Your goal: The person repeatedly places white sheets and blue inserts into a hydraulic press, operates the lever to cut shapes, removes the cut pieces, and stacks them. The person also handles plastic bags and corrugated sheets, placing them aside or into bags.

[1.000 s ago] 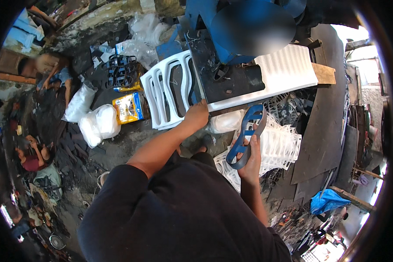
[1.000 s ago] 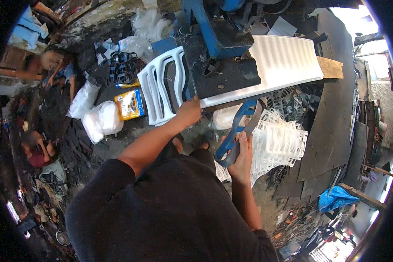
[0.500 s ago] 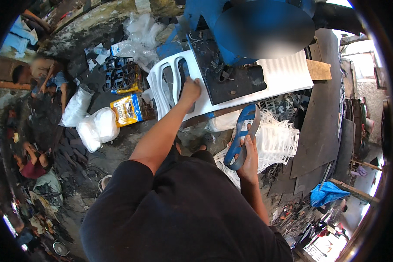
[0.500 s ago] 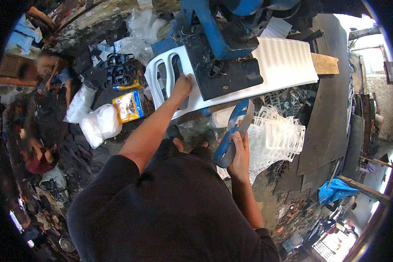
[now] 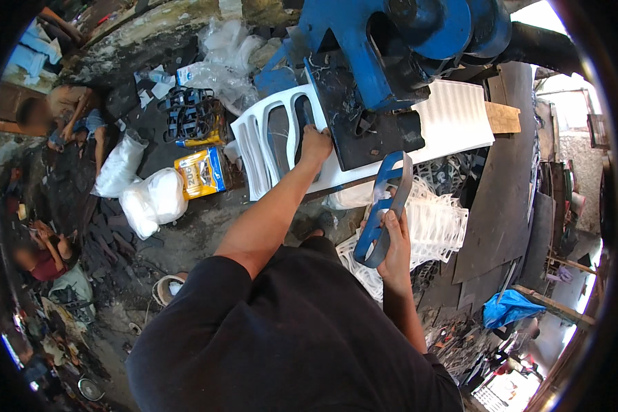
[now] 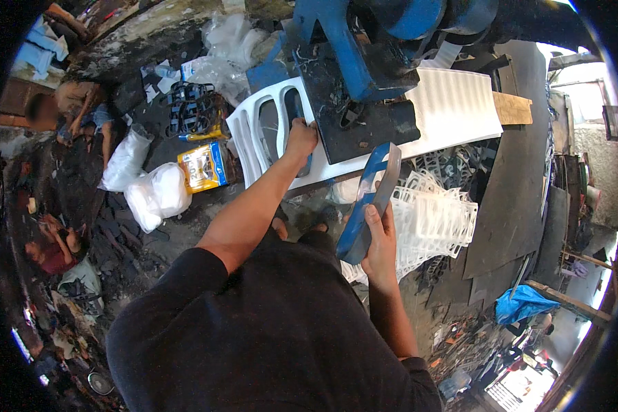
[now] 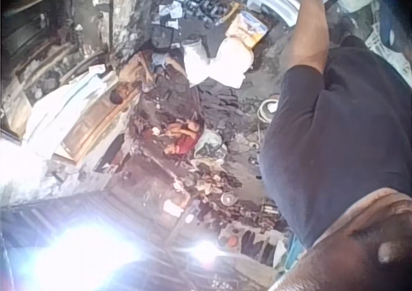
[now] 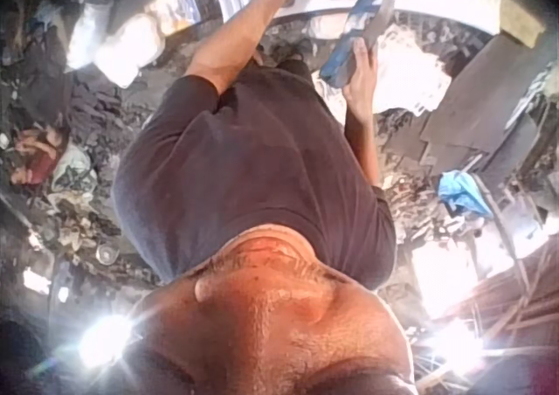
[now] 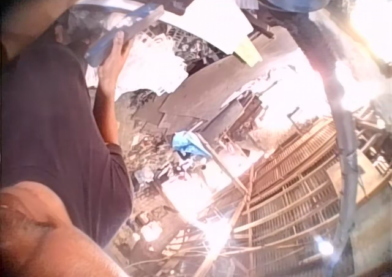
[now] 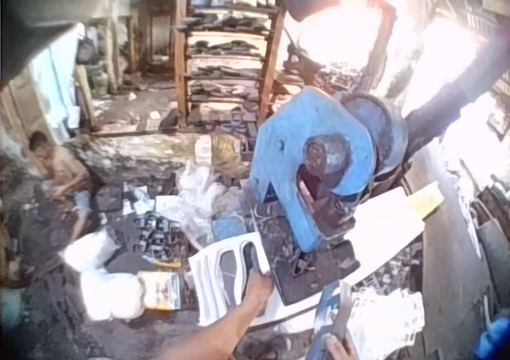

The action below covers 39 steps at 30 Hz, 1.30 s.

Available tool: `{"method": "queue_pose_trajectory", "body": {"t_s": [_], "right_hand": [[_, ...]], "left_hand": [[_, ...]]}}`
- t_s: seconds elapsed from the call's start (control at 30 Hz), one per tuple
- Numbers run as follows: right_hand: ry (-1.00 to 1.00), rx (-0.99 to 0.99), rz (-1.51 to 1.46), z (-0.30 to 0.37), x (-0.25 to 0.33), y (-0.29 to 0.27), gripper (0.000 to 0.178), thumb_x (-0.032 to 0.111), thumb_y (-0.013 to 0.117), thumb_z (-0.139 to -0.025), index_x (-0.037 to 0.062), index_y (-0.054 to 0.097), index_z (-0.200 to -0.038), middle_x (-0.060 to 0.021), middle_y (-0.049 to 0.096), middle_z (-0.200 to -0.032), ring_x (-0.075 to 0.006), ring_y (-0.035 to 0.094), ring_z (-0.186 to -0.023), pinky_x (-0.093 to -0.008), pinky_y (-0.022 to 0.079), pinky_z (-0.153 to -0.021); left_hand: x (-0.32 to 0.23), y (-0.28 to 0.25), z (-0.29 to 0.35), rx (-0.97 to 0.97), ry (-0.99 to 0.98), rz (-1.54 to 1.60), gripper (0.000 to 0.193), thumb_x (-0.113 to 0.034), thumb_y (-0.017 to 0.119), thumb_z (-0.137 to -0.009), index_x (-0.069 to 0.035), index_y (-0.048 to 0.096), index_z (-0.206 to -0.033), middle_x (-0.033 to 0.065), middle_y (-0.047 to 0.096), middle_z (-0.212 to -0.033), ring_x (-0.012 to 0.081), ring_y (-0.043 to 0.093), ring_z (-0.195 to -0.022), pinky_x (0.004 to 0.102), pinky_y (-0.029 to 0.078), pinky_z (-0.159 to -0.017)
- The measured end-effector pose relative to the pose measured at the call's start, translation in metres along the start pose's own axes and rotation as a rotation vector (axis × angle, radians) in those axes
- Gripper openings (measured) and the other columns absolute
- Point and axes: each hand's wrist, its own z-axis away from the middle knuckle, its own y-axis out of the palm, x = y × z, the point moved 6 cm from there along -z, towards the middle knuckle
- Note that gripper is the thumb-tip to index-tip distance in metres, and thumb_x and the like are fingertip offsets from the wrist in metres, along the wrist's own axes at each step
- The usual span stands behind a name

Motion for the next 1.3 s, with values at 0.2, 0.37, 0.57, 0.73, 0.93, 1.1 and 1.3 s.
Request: {"method": "queue_pose_trajectory", "body": {"t_s": [0.2, 0.37, 0.57, 0.73, 0.93, 1.1, 1.3], "right_hand": [[-0.086, 0.097, 0.211, 0.006, 0.0, 0.004, 0.053, 0.022, 0.057, -0.1, 0.0066, 0.037, -0.146, -0.006, 0.057, -0.109, -0.0157, 0.06, -0.095, -0.0312, 0.052, -0.087], [-0.239, 0.206, 0.482, -0.003, -0.003, 0.03, 0.071, 0.015, 0.07, -0.089, 0.0017, 0.034, -0.149, -0.0102, 0.057, -0.123, -0.0202, 0.057, -0.11, -0.0331, 0.044, -0.098], [-0.476, 0.212, 0.749, -0.067, -0.034, 0.082, 0.059, 0.022, 0.075, -0.084, 0.0067, 0.055, -0.137, -0.0194, 0.061, -0.126, -0.0263, 0.06, -0.116, -0.0348, 0.045, -0.098], [-0.631, 0.091, 1.158, -0.119, -0.076, 0.121, 0.054, 0.028, 0.068, -0.088, 0.0135, 0.052, -0.138, -0.0253, 0.056, -0.127, -0.0406, 0.06, -0.111, -0.0422, 0.049, -0.095], [-0.83, -0.085, 1.488, -0.141, -0.099, 0.127, 0.052, 0.027, 0.062, -0.09, 0.0175, 0.05, -0.14, -0.0308, 0.048, -0.134, -0.0439, 0.055, -0.117, -0.0441, 0.049, -0.097], [-0.829, -0.114, 1.509, -0.142, -0.095, 0.127, 0.051, 0.027, 0.063, -0.09, 0.0161, 0.052, -0.138, -0.0301, 0.05, -0.133, -0.0437, 0.055, -0.119, -0.0436, 0.047, -0.1], [-0.919, -0.138, 1.487, -0.144, -0.093, 0.125, 0.05, 0.028, 0.066, -0.088, 0.0173, 0.055, -0.136, -0.0268, 0.051, -0.133, -0.0443, 0.055, -0.117, -0.0461, 0.051, -0.093]], "left_hand": [[0.001, -0.019, -0.008, 0.169, -0.101, -0.102, 0.026, -0.018, 0.061, -0.092, 0.005, 0.062, -0.105, 0.0225, 0.067, -0.093, 0.03, 0.063, -0.082, 0.0405, 0.048, -0.072], [0.026, -0.066, -0.023, 0.026, 0.208, -0.324, 0.036, -0.02, 0.053, -0.096, 0.009, 0.057, -0.117, 0.0359, 0.058, -0.115, 0.0484, 0.056, -0.111, 0.0512, 0.044, -0.095], [0.019, -0.069, -0.013, 0.371, -0.094, 0.196, 0.029, -0.017, 0.044, -0.099, 0.005, 0.058, -0.112, 0.019, 0.066, -0.094, 0.0318, 0.065, -0.086, 0.0423, 0.051, -0.079], [0.016, -0.083, -0.002, 0.498, -0.271, 0.517, 0.018, -0.01, 0.051, -0.096, -0.001, 0.061, -0.108, 0.0067, 0.063, -0.086, 0.0177, 0.062, -0.075, 0.0288, 0.05, -0.067], [0.016, -0.085, -0.002, 0.518, -0.324, 0.625, 0.017, -0.01, 0.055, -0.098, -0.004, 0.059, -0.114, -0.0023, 0.057, -0.08, 0.01, 0.057, -0.071, 0.0278, 0.05, -0.064], [0.025, -0.079, -0.007, 0.517, -0.331, 0.637, 0.013, -0.015, 0.06, -0.098, -0.006, 0.062, -0.107, -0.0036, 0.056, -0.077, 0.0094, 0.055, -0.067, 0.0282, 0.052, -0.065], [0.027, -0.08, -0.009, 0.499, -0.358, 0.688, 0.013, -0.011, 0.059, -0.098, -0.001, 0.061, -0.104, 0.001, 0.059, -0.084, 0.0111, 0.059, -0.071, 0.0286, 0.056, -0.067]]}}
